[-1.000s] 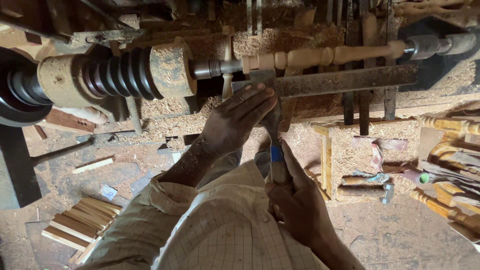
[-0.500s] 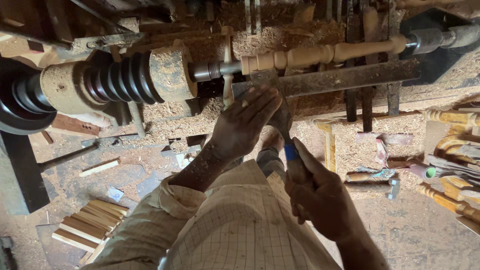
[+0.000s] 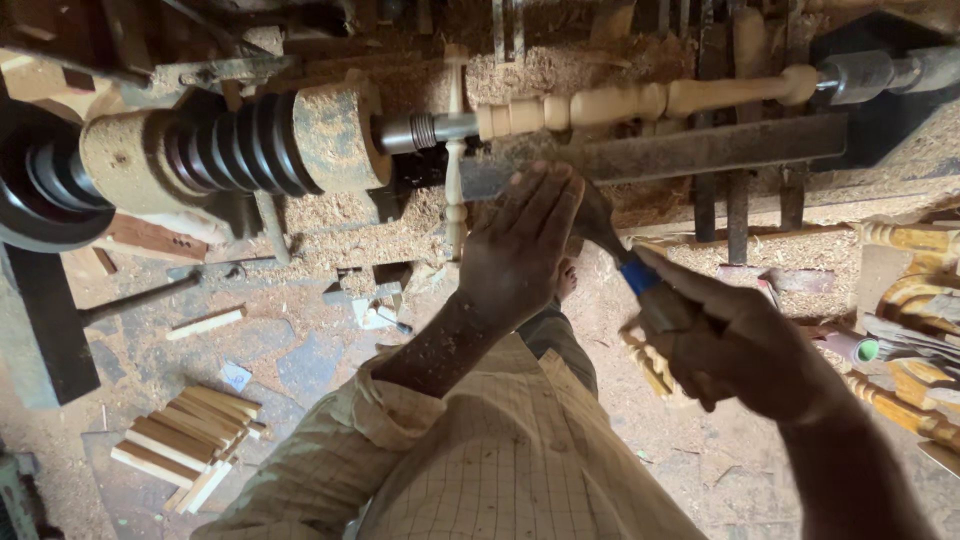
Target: The person shapes a rotating wooden spindle on a lathe using a chisel. They hold the tool against the spinning wood to carve decorative beads and contours along the length of the piece.
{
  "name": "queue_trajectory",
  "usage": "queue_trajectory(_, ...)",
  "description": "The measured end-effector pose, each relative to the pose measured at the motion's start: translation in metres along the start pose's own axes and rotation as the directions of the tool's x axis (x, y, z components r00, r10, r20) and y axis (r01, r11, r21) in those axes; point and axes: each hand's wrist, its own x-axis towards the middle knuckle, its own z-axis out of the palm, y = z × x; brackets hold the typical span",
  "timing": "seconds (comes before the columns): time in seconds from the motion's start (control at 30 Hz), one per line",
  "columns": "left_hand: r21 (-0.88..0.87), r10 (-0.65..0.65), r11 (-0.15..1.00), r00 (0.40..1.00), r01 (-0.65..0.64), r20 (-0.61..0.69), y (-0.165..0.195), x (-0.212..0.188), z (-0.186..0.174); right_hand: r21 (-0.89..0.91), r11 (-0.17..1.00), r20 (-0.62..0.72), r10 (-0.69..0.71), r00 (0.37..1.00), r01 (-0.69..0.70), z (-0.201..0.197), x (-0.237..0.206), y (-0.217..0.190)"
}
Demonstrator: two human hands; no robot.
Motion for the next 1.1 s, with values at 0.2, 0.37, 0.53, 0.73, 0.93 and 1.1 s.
queue_trajectory(0.2, 0.080, 0.022, 0.997, 1.000, -0.022, 0.001, -0.003, 0.000, 0.013, 0.254, 0.961, 0.316, -0.192, 0.929, 0.112, -0.034, 0.001, -0.011)
queue_trajectory(0.37, 0.110, 0.135, 0.985, 0.990, -0.131, -0.030, -0.015, 0.013, 0.017, -0.201, 0.970, 0.113, -0.114, 0.987, 0.135, -0.049, -0.002, -0.004)
queue_trajectory(0.53, 0.111, 0.097, 0.989, 0.995, -0.095, -0.013, -0.006, 0.013, 0.004, -0.100, 0.993, 0.125, -0.050, 0.991, 0.063, -0.056, -0.007, 0.000)
queue_trajectory(0.73, 0.136, 0.116, 0.985, 0.992, -0.109, -0.045, -0.006, 0.014, 0.002, -0.049, 0.995, 0.172, -0.080, 0.982, 0.090, -0.056, -0.004, 0.002)
queue_trajectory(0.93, 0.174, 0.124, 0.978, 0.992, -0.116, -0.037, -0.009, 0.007, 0.011, -0.001, 0.984, 0.282, -0.169, 0.944, 0.176, -0.052, 0.002, 0.000)
queue_trajectory(1.1, 0.210, 0.152, 0.969, 0.986, -0.134, -0.072, -0.019, 0.006, 0.018, 0.060, 0.966, 0.282, -0.259, 0.924, 0.253, -0.031, 0.005, 0.009)
